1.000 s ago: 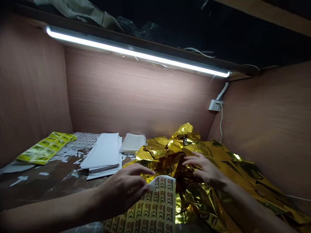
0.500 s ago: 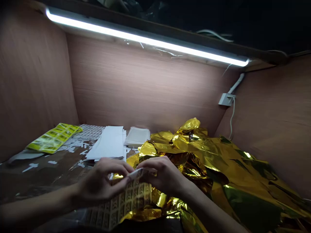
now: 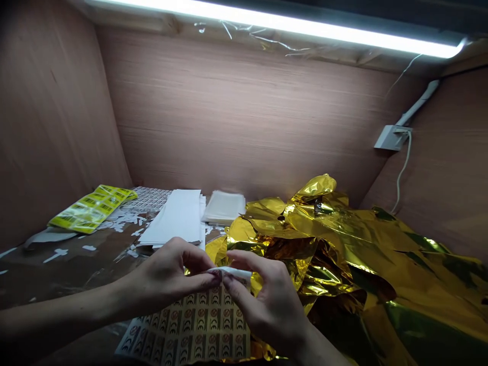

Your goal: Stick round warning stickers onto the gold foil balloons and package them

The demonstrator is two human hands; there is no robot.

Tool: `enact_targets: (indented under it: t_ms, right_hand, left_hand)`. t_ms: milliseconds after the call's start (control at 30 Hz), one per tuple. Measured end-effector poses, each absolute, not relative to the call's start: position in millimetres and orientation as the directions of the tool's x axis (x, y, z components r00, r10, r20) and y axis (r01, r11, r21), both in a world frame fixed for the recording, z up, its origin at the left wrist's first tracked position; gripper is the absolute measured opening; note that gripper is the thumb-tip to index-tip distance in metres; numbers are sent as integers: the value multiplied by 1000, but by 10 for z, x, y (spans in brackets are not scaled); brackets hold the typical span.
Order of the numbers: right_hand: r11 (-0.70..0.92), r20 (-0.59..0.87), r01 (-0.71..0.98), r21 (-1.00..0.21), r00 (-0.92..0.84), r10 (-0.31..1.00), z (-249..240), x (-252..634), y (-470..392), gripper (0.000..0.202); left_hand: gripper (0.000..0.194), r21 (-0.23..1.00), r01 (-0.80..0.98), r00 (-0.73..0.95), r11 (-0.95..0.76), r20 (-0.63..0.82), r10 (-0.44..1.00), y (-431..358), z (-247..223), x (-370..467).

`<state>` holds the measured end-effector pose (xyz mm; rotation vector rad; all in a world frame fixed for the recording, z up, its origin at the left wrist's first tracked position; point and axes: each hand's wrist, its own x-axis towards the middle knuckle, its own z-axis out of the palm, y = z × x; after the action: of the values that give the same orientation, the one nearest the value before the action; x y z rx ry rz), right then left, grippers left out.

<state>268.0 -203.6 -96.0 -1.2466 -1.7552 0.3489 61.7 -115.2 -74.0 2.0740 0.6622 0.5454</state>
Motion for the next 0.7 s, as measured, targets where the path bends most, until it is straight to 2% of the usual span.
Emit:
enact_targets:
  t_ms: [67,133,200,400,500,700]
  right_hand:
    - [517,627,637,-571,-68,776,-962,2684,-2065,34]
    - [600,695,648,-470,-147,704,-986,2680,-2081,22]
    - [643,719,637,-425,-194,667,-1039,2677,-2083,11]
    - [563,670,646,-516,-105,735,-1189,2700,-2064,10]
    - [537,639,667,-517,-117,760,-1185,2709,-2083,15]
    - [548,628,677,-492,-160,762,-1176,2695,-2133,12]
  left_hand:
    - [30,847,268,761,-458,105,640,-1172,-772,627]
    - [29,844,273,767,-461,98,634,-1186,-801,642]
    - [29,832,264,773,-488,121,623,-1198,-837,663]
    - [25,869,208,754,-449,150,639,-1221,-962,706]
    - [23,875,184,716,-448,192,671,-1258,-968,699]
    - [21,849,208,689,-485,225,689,-1337,-997,679]
